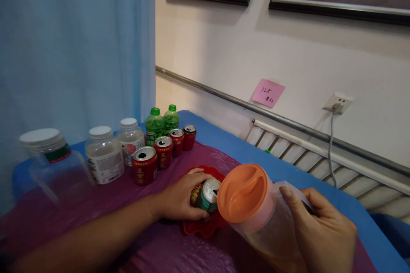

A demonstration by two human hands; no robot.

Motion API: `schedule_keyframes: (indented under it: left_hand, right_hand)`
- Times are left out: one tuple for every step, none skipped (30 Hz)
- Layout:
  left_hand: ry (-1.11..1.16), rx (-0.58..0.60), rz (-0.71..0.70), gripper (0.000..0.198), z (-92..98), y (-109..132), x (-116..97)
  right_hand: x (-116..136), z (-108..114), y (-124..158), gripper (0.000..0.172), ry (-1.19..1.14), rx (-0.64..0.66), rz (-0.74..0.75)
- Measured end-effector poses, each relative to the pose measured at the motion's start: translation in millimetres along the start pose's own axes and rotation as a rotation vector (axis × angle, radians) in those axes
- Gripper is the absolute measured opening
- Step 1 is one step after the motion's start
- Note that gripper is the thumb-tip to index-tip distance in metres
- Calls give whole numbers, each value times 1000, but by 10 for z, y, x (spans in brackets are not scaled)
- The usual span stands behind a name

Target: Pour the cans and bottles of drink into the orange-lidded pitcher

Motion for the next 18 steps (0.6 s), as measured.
schedule_keyframes:
  left_hand:
    - [-1, -3, 1, 67, 3, 0, 3]
    - [-1, -6, 0, 67, 6, 0, 6]
    - [0, -9, -2, 67, 8, -1, 8]
    - [2, -10, -4, 68, 9, -2, 10]
    - [5, -11, -7, 68, 11, -4, 12]
    - [8, -11, -11, 68, 12, -7, 14]
    - [10, -11, -13, 68, 14, -9, 15]
    - [11, -12, -14, 68, 16, -10, 19]
    - [9, -15, -11, 68, 19, -10, 25]
    - [4, -18, -4, 68, 21, -8, 35]
    - [-5, -25, 10, 69, 26, -4, 50]
    - [-17, -38, 31, 73, 35, 1, 72]
    - [-31, -52, 56, 79, 46, 9, 96]
    - [-45, -62, 77, 85, 54, 17, 117]
    - [-59, -67, 93, 90, 59, 24, 132]
    - [-71, -66, 99, 92, 60, 29, 139]
    - [-81, -59, 98, 91, 58, 31, 139]
    - [-90, -49, 93, 89, 54, 30, 134]
  right_hand:
    - [13, -2, 2, 48, -10, -4, 10]
    - [27, -3, 4, 47, -22, -11, 18]
    - [38, -5, 4, 47, -37, -19, 26]
    - [43, -9, 1, 46, -53, -26, 36]
    - [38, -15, -7, 45, -68, -32, 45]
    - [16, -29, -21, 45, -82, -34, 51]
    - [-29, -49, -43, 45, -103, -32, 48]
    - [-101, -74, -72, 46, -137, -31, 34]
    - [-195, -99, -105, 46, -187, -37, 6]
    - [-309, -128, -141, 47, -256, -48, -35]
    - [-432, -166, -176, 47, -349, -60, -86]
    - [-548, -214, -208, 47, -462, -72, -137]
    - [-647, -271, -235, 49, -585, -82, -185]
    - [-726, -332, -259, 50, -703, -89, -227]
    - [-786, -394, -278, 51, -807, -92, -267]
    - [-833, -448, -293, 52, -888, -99, -305]
    - [-873, -487, -304, 53, -942, -112, -339]
    - [-912, -514, -312, 53, -973, -129, -371]
Point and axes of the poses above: each hand's wrist, its own y-axis away from the middle knuckle, its own z-axis out of the back of the hand, x = y × z, the point moved 9 cm from there along -y, towards the middle knuckle, and after that the axes turned 10 degrees about -y, right-handed, at the moved point
